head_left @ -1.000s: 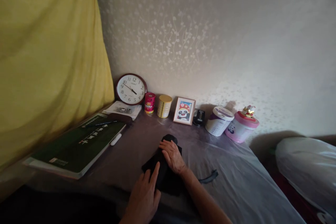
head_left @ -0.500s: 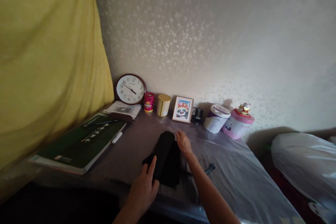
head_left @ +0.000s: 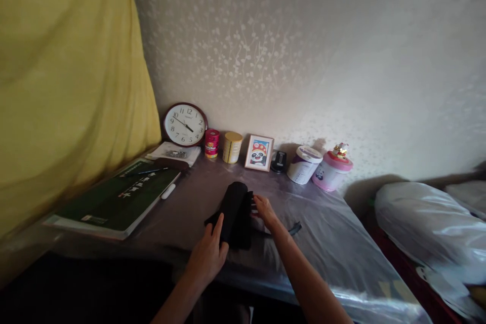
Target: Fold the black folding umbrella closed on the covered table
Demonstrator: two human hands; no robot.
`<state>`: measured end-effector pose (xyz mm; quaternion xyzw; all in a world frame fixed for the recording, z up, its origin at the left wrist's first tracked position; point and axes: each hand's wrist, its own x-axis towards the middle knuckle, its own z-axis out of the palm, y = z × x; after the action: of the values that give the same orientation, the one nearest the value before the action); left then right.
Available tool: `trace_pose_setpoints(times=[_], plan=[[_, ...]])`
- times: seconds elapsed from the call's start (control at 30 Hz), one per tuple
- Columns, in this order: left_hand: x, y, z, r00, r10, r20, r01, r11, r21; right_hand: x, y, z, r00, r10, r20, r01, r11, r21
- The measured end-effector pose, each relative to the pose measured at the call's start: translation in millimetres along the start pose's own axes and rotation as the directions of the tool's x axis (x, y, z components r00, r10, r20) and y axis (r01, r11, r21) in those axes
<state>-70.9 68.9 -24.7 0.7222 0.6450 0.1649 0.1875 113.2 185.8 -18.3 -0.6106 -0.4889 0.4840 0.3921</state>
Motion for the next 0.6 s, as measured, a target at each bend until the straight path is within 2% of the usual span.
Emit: trace_pose_setpoints(times=[0.13,0.33,0.47,0.6], plan=[[0,1,-0.5,1.0,-0.006,-0.023,0.007,1.0,0.017,1,-1,7,0.999,0.039,0.035,-0.039,0.999,0.002],[-1,3,-2.5,1.0,-0.008,-0.03,0.008,1.0,0.027,5,1,15,0.998,0.02,0.054,-0.016,0.997,-0.073],[-3,4,-2.4,0.999,-0.008,-0.037,0.009,0.999,0.036,9,3,19,0.999,-0.007,0.037,0.012,0.989,-0.145],[-5,10,-0.6,0.998,0.006,-0.068,0.0,0.997,0.083,13,9,30,0.998,-0.063,-0.032,0.053,0.969,-0.243]])
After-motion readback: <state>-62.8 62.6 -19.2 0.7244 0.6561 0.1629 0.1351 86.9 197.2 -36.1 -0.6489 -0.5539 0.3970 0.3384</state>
